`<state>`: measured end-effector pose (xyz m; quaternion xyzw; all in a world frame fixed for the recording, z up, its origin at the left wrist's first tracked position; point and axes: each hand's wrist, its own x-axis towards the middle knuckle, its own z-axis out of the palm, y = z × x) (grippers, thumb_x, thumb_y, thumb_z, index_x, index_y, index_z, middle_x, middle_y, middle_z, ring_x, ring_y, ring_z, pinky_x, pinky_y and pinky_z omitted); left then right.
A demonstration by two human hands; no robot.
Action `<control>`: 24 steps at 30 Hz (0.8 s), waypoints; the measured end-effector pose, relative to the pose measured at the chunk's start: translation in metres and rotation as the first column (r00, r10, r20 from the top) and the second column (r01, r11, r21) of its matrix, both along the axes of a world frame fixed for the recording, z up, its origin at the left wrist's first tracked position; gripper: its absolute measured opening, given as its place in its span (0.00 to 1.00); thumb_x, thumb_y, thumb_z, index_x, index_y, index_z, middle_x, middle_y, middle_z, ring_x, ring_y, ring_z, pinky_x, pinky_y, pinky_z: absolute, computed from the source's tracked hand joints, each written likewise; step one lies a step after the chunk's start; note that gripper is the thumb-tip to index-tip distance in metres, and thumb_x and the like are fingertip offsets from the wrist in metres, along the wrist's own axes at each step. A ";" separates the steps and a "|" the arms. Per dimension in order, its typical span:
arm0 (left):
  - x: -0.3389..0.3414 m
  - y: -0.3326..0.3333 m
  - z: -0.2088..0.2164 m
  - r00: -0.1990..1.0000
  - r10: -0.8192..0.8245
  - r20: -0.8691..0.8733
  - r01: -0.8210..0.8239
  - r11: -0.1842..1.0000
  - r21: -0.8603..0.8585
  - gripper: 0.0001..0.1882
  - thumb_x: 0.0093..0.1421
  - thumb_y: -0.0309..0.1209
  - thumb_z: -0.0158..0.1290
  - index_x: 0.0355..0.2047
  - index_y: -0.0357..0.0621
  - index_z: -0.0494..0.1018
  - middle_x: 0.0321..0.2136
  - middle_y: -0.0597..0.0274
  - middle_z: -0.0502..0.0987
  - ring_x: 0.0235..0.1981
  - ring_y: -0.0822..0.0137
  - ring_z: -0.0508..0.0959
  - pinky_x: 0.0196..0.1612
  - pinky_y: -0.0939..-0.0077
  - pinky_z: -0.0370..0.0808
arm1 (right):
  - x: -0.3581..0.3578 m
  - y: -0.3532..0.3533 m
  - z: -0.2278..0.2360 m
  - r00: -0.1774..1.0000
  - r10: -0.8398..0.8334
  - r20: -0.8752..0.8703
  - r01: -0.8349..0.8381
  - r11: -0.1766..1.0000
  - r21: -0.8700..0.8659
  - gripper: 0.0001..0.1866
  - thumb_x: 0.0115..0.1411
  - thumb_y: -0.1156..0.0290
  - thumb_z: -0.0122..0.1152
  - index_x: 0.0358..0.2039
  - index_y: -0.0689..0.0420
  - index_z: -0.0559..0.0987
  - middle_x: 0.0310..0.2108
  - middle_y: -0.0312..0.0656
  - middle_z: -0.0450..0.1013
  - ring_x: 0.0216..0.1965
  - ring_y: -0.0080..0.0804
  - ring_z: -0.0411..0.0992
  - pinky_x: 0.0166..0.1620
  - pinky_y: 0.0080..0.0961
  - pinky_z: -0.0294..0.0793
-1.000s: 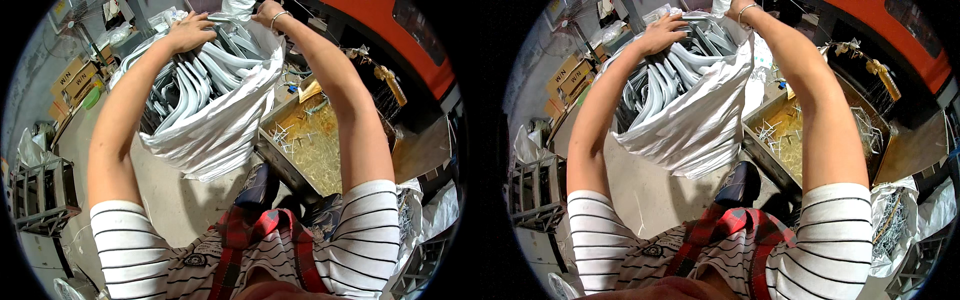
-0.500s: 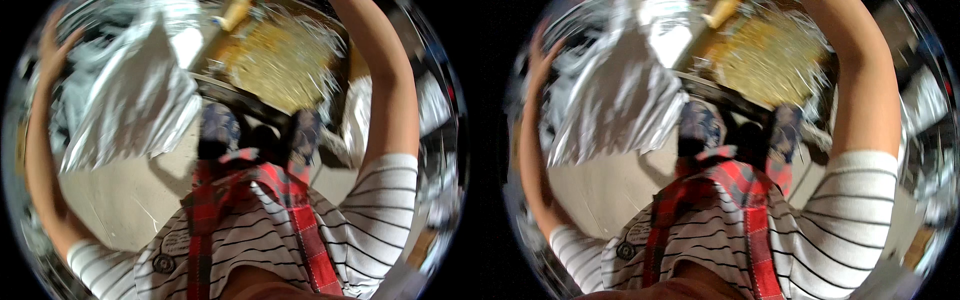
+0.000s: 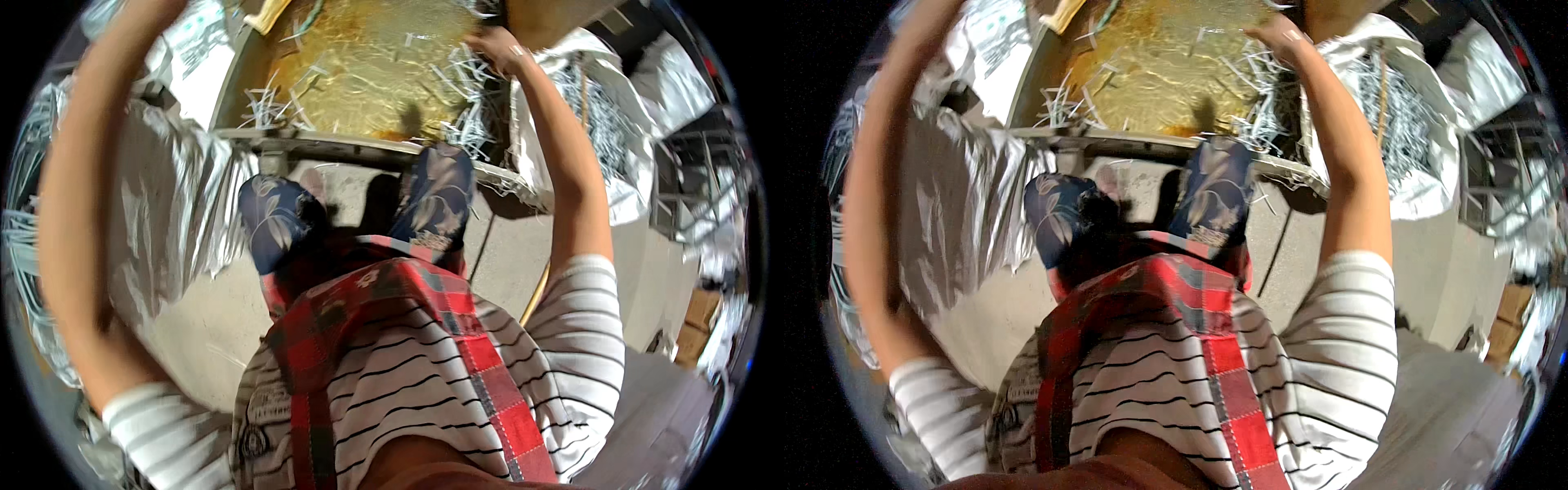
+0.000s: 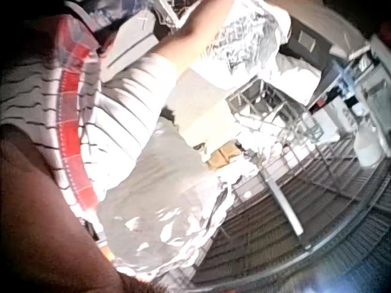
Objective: The person sorts white plastic rings and metal hangers in a workshop. They first arrange the rings into a large white sack, then sit on the floor to pick up hangers from a metal tray and place them into a separate sack.
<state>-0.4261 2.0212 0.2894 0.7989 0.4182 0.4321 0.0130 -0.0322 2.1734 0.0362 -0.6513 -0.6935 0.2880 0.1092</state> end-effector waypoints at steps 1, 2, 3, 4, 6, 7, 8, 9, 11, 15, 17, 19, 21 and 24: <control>-0.001 0.021 -0.039 0.996 0.044 0.077 -0.033 0.989 -0.145 0.31 0.50 0.40 0.58 0.50 0.36 0.62 0.30 0.62 0.71 0.30 0.72 0.72 0.32 0.81 0.69 | 0.021 -0.007 -0.024 0.978 -0.136 -0.161 0.123 0.988 -0.090 0.25 0.50 0.50 0.61 0.36 0.61 0.73 0.28 0.41 0.67 0.27 0.33 0.64 0.28 0.36 0.65; 0.014 0.068 -0.103 0.980 0.037 0.196 0.034 0.937 -0.347 0.31 0.50 0.40 0.57 0.50 0.36 0.63 0.27 0.64 0.73 0.28 0.74 0.73 0.30 0.83 0.70 | 0.072 -0.039 -0.047 0.922 -0.303 -0.242 0.245 0.939 -0.241 0.27 0.50 0.49 0.62 0.35 0.62 0.73 0.27 0.39 0.65 0.28 0.33 0.62 0.27 0.39 0.64; 0.002 0.071 -0.147 0.877 0.250 0.409 0.090 0.751 -0.654 0.34 0.50 0.43 0.57 0.51 0.35 0.61 0.30 0.62 0.73 0.30 0.73 0.74 0.33 0.81 0.71 | 0.072 -0.066 -0.060 0.841 -0.459 -0.288 0.364 0.872 -0.326 0.32 0.49 0.47 0.61 0.43 0.62 0.70 0.38 0.46 0.65 0.38 0.43 0.63 0.36 0.47 0.64; -0.015 0.071 -0.181 0.868 0.362 0.340 0.039 0.633 -0.773 0.36 0.49 0.47 0.56 0.53 0.37 0.61 0.40 0.54 0.67 0.40 0.63 0.66 0.41 0.69 0.64 | 0.065 -0.089 -0.072 0.737 -0.594 -0.323 0.460 0.790 -0.405 0.38 0.48 0.45 0.60 0.50 0.63 0.67 0.48 0.53 0.65 0.48 0.52 0.63 0.44 0.56 0.64; -0.043 0.079 -0.253 0.842 0.515 0.159 -0.023 0.329 -0.944 0.41 0.48 0.56 0.54 0.56 0.43 0.61 0.58 0.39 0.53 0.61 0.43 0.50 0.59 0.47 0.50 | 0.094 -0.105 -0.151 0.583 -0.714 -0.388 0.530 0.696 -0.485 0.44 0.50 0.44 0.57 0.57 0.62 0.58 0.55 0.58 0.58 0.56 0.57 0.55 0.55 0.61 0.48; -0.048 0.072 -0.266 0.775 0.631 0.026 -0.183 0.265 -0.947 0.34 0.47 0.45 0.60 0.49 0.32 0.67 0.46 0.44 0.70 0.44 0.55 0.71 0.46 0.59 0.68 | 0.070 -0.120 -0.143 0.478 -0.788 -0.388 0.521 0.611 -0.596 0.44 0.50 0.43 0.56 0.57 0.62 0.58 0.55 0.56 0.58 0.57 0.57 0.55 0.56 0.62 0.44; -0.095 0.080 -0.320 0.778 0.592 0.213 0.000 0.339 -0.941 0.34 0.44 0.44 0.63 0.45 0.30 0.69 0.44 0.45 0.71 0.44 0.57 0.72 0.45 0.63 0.68 | 0.041 -0.127 -0.121 0.372 -0.848 -0.377 0.496 0.525 -0.691 0.44 0.50 0.43 0.55 0.58 0.62 0.57 0.56 0.55 0.58 0.57 0.56 0.54 0.57 0.62 0.39; -0.068 0.099 -0.335 0.717 0.695 -0.055 -0.270 0.205 -0.941 0.33 0.43 0.42 0.64 0.42 0.29 0.70 0.43 0.48 0.72 0.43 0.59 0.72 0.43 0.67 0.68 | 0.086 -0.127 -0.159 0.296 -0.914 -0.277 0.553 0.400 -0.730 0.37 0.49 0.51 0.61 0.54 0.59 0.65 0.54 0.50 0.62 0.54 0.45 0.60 0.55 0.45 0.55; -0.104 0.130 -0.429 0.711 0.659 -0.247 -0.474 0.189 -0.860 0.54 0.33 0.52 0.66 0.54 0.31 0.54 0.50 0.37 0.61 0.51 0.51 0.64 0.52 0.63 0.62 | 0.128 -0.123 -0.223 0.284 -0.838 -0.465 0.490 0.544 -0.681 0.44 0.46 0.44 0.61 0.54 0.66 0.64 0.52 0.52 0.64 0.55 0.44 0.61 0.56 0.38 0.57; -0.100 0.133 -0.438 0.599 0.468 -0.650 -0.711 -0.062 -0.701 0.75 0.26 0.65 0.63 0.62 0.46 0.27 0.58 0.25 0.31 0.61 0.32 0.36 0.59 0.44 0.45 | 0.092 -0.119 -0.191 0.541 -0.841 -0.020 0.774 0.508 -0.378 0.54 0.41 0.31 0.54 0.48 0.76 0.66 0.52 0.61 0.63 0.55 0.48 0.61 0.56 0.33 0.57; -0.123 0.140 -0.487 0.592 0.382 -0.710 -0.751 -0.057 -0.657 0.74 0.30 0.61 0.64 0.61 0.44 0.22 0.58 0.27 0.36 0.61 0.35 0.39 0.60 0.51 0.48 | 0.071 -0.108 -0.157 0.564 -0.814 0.139 0.792 0.486 -0.370 0.57 0.39 0.28 0.53 0.48 0.77 0.66 0.51 0.64 0.62 0.56 0.49 0.60 0.57 0.34 0.56; -0.160 0.138 -0.549 0.837 0.414 -0.357 -0.407 0.036 -0.913 0.69 0.39 0.52 0.64 0.60 0.40 0.20 0.55 0.32 0.53 0.57 0.44 0.56 0.57 0.58 0.58 | 0.076 -0.103 -0.165 0.526 -0.846 0.093 0.801 0.455 -0.390 0.57 0.39 0.28 0.53 0.48 0.76 0.66 0.51 0.63 0.62 0.56 0.49 0.60 0.57 0.34 0.56; -0.147 0.152 -0.554 0.943 0.308 -0.124 -0.090 -0.121 -0.989 0.49 0.44 0.44 0.62 0.58 0.38 0.45 0.49 0.45 0.65 0.47 0.56 0.67 0.49 0.67 0.65 | 0.083 -0.101 -0.181 0.497 -0.864 0.087 0.800 0.416 -0.432 0.57 0.38 0.28 0.54 0.48 0.76 0.66 0.53 0.61 0.61 0.57 0.48 0.58 0.57 0.34 0.56; -0.088 0.156 -0.519 0.895 0.423 -0.141 0.008 -0.333 -0.943 0.27 0.47 0.42 0.61 0.46 0.44 0.72 0.44 0.56 0.72 0.43 0.68 0.70 0.43 0.75 0.68 | 0.086 -0.110 -0.210 0.400 -0.910 0.109 0.847 0.322 -0.423 0.58 0.38 0.28 0.54 0.49 0.76 0.65 0.54 0.60 0.60 0.58 0.47 0.58 0.57 0.33 0.56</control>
